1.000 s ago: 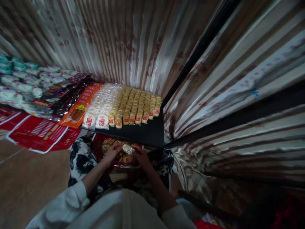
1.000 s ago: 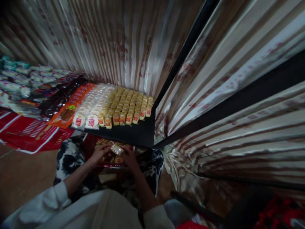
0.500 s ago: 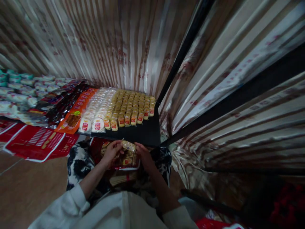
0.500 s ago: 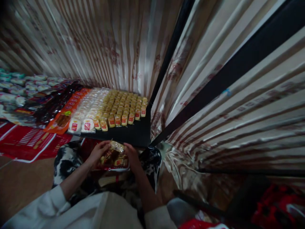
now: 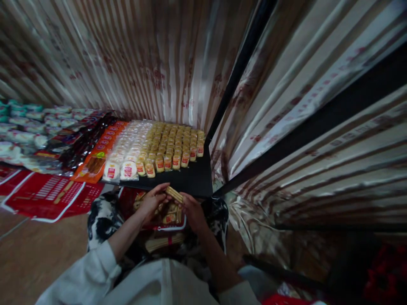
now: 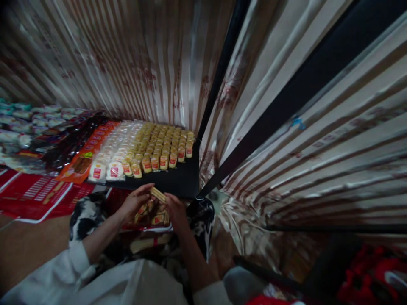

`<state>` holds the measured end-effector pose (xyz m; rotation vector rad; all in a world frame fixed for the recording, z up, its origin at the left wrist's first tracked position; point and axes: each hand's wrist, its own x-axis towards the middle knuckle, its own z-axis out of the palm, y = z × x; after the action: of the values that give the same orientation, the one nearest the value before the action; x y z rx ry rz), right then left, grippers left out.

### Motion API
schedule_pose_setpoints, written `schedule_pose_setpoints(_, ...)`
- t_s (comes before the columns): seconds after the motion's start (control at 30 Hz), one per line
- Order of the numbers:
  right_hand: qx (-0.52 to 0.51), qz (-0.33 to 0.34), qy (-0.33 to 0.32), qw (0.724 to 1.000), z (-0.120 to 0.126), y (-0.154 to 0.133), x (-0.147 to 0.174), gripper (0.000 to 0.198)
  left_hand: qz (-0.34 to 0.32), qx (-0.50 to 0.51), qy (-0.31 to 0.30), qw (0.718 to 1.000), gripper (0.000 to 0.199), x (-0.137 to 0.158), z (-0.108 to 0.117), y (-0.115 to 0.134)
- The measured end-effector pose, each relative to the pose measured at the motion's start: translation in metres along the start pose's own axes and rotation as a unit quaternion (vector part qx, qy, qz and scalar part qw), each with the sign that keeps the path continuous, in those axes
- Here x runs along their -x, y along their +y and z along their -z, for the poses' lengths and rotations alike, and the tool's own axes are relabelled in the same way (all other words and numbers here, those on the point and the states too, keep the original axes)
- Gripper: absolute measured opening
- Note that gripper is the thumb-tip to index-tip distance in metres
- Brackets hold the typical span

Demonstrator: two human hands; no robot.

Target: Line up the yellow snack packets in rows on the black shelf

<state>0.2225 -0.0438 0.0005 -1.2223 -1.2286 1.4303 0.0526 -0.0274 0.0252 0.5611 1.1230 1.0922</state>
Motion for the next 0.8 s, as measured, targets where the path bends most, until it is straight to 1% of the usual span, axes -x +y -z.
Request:
schedule_pose_setpoints(0.1, -0.066, -0.031, 0.050, 0.996, -0.002, 0.001, 0.000, 0.036, 0.011, 0.023, -0.025, 0.999, 0.044, 0.000, -0.006, 0.009)
schedule_pose_setpoints(0.2, -0.114, -0.040, 0.066, 0.990, -0.005, 0.003, -0.001, 0.034, 0.013, 0.030, -0.038, 0.999, 0.036, -0.001, -0.011, 0.016)
schedule_pose_setpoints(0.27, -0.125, -0.036, 0.069, 0.989, -0.006, 0.002, -0.003, 0.031, 0.006, 0.004, -0.023, 1.000, 0.035, -0.003, -0.014, 0.018)
schedule_pose_setpoints(0.37, -0.126, -0.031, 0.086, 0.988, -0.007, -0.005, -0.008, 0.032, -0.004, -0.064, -0.006, 0.998, 0.042, -0.008, -0.014, 0.018)
schedule_pose_setpoints(0.47, -0.114, -0.015, 0.112, 0.987, -0.006, -0.013, -0.018, 0.041, -0.008, -0.113, -0.024, 0.993, 0.047, -0.012, -0.013, 0.017)
schedule_pose_setpoints(0.6, -0.134, 0.009, 0.146, 0.980, -0.005, -0.015, -0.035, 0.055, 0.001, -0.146, -0.057, 0.988, 0.049, -0.011, -0.015, 0.014)
schedule_pose_setpoints(0.73, -0.146, 0.018, 0.152, 0.977, -0.006, -0.010, -0.049, 0.055, 0.010, -0.181, -0.099, 0.978, 0.048, -0.014, -0.024, 0.012)
schedule_pose_setpoints(0.8, -0.146, 0.025, 0.164, 0.975, -0.006, -0.008, -0.054, 0.054, -0.002, -0.191, -0.104, 0.976, 0.046, -0.019, -0.031, 0.011)
